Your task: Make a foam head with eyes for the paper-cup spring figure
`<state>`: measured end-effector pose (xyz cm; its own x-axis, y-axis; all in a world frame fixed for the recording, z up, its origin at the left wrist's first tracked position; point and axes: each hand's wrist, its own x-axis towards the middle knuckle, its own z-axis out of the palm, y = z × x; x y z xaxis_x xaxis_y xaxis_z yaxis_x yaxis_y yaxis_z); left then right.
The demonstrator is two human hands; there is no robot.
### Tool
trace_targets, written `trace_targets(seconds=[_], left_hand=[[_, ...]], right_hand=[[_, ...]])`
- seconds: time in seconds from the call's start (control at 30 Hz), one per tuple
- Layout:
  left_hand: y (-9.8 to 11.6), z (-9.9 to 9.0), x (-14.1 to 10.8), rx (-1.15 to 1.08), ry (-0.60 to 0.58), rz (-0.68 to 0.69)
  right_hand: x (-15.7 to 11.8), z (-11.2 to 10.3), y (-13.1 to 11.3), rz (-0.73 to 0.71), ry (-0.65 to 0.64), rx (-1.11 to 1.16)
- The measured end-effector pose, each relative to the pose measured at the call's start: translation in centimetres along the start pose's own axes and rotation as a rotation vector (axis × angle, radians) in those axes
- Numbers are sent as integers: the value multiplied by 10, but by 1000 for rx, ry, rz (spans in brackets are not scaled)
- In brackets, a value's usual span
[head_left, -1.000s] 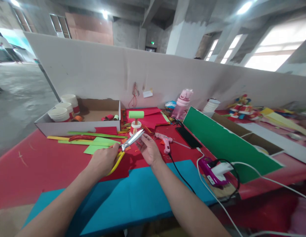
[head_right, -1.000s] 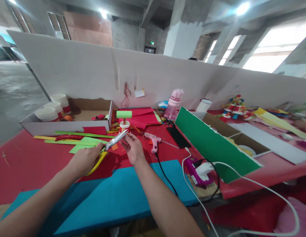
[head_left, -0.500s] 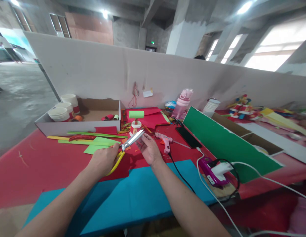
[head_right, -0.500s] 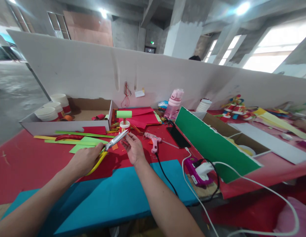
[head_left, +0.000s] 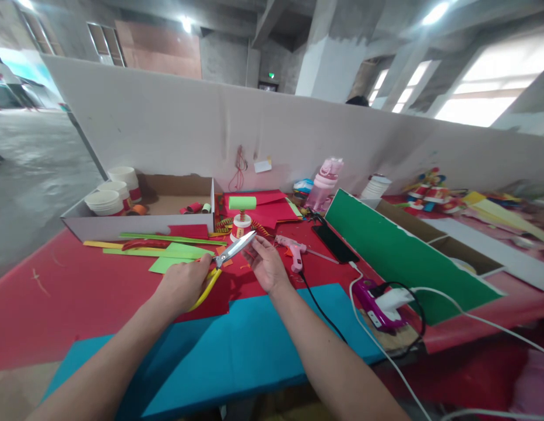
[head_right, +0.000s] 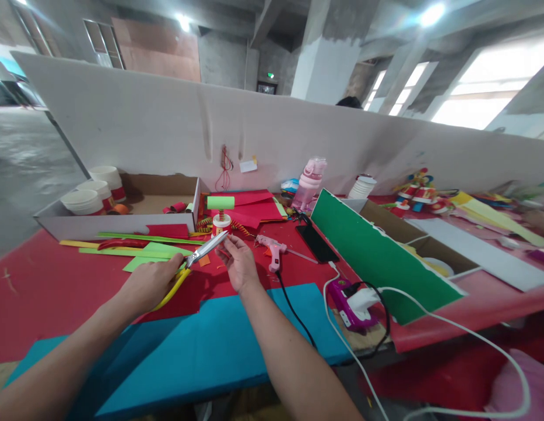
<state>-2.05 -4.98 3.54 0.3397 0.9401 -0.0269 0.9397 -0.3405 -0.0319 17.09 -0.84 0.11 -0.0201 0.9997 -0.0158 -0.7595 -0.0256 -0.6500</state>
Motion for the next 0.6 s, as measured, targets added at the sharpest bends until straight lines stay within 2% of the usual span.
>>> trace_targets(seconds=[0.43,0.6], left_hand=[[-4,-3,0,25,0,8],[-14,-4,2,-8,43,-66]], right_hand=[[0,4,-6,-38,21,-82],[-1,4,-7,-43,63,-168]])
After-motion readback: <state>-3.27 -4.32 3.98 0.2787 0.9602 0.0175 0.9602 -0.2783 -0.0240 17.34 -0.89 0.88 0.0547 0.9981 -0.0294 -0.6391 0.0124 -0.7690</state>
